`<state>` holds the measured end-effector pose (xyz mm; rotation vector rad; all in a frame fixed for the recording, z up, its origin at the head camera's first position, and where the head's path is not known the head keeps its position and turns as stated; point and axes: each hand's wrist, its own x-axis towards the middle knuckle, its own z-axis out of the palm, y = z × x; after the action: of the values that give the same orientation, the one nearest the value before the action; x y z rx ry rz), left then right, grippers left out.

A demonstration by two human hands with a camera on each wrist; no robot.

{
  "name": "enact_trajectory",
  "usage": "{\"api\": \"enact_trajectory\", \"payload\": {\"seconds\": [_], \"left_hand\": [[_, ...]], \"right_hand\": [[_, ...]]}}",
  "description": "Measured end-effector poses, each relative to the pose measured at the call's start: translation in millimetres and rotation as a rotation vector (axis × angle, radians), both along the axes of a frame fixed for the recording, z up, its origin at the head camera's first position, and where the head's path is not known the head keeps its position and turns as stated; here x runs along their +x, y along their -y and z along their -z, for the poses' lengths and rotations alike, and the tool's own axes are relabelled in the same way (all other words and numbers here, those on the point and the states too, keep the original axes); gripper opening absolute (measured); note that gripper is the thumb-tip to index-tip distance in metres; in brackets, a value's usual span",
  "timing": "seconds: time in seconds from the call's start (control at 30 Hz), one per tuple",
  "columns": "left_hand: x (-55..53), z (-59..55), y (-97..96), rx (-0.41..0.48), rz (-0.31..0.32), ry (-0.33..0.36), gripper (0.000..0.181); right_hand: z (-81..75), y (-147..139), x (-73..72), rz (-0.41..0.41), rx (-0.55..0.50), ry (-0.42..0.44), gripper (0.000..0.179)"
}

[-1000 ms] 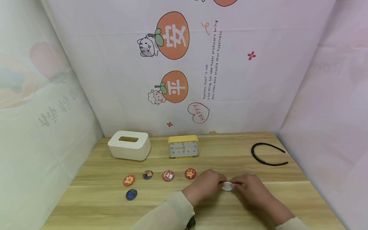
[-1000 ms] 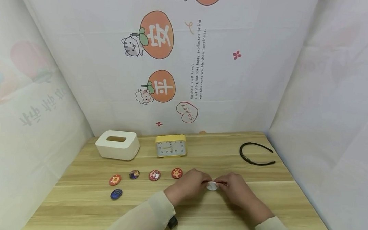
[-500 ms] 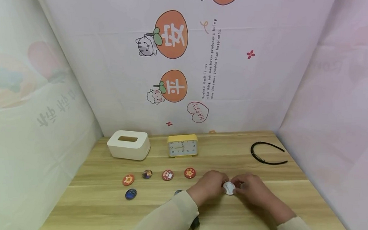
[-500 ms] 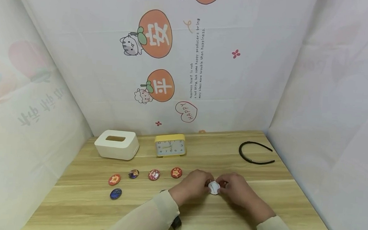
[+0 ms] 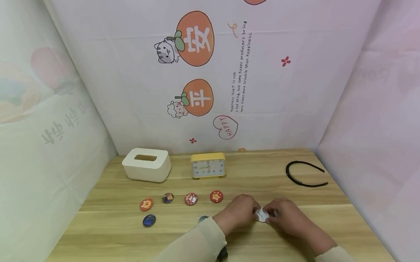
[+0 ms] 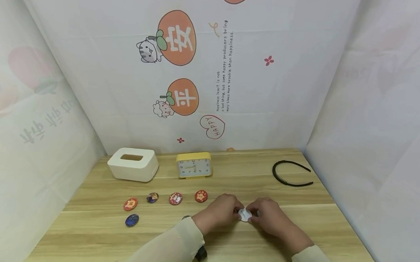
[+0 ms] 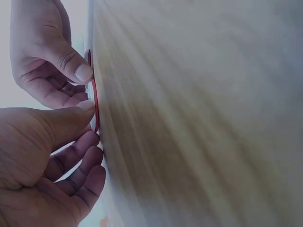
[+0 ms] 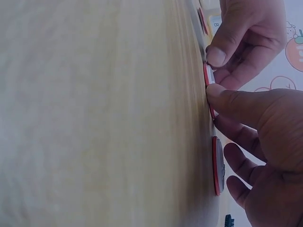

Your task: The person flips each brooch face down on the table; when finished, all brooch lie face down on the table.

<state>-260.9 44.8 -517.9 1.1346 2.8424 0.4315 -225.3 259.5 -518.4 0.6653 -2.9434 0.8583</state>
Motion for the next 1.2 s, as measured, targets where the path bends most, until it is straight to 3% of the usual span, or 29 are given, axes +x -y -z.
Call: {"api": "enact_trajectory", "payload": {"seconds": [0.13, 0.23, 0.43, 0.63, 0.8, 1.03, 1.2], "left_hand": [[4.1, -4.6, 16.1, 0.034, -0.003, 0.039, 0.017], [3.5, -13.1, 38.7, 0.079, -0.082, 0.09, 0.032], [-15.8, -29.9, 99.0, 0.126, -0.26, 0.074, 0.043], [-29.6, -27.7, 141.3, 0.149, -0.326, 0.179, 0.052], [-35.1, -17.7, 145.5, 0.154, -0.315, 0.227, 0.053], [-38.2, -11.1, 132.5, 0.085, -0.272, 0.14, 0.041], [-37.6, -11.2, 127.4, 0.085, -0.274, 0.154, 0.033]], "right_hand": [[-0.9, 1, 0.4, 0.016, 0.009, 0.011, 0.023], [-1.9, 3, 0.3, 0.036, 0.023, 0.016, 0.023], [-3.8, 5, -0.4, 0.058, 0.031, 0.019, 0.025], [-1.1, 1, 1.3, 0.051, 0.028, 0.001, 0.025], [0.6, -1, 2.5, 0.03, 0.017, -0.022, 0.026], [1.6, 0, 4.2, 0.043, 0.013, -0.009, 0.025], [0.2, 0, 3.8, 0.056, 0.013, 0.006, 0.026]]}}
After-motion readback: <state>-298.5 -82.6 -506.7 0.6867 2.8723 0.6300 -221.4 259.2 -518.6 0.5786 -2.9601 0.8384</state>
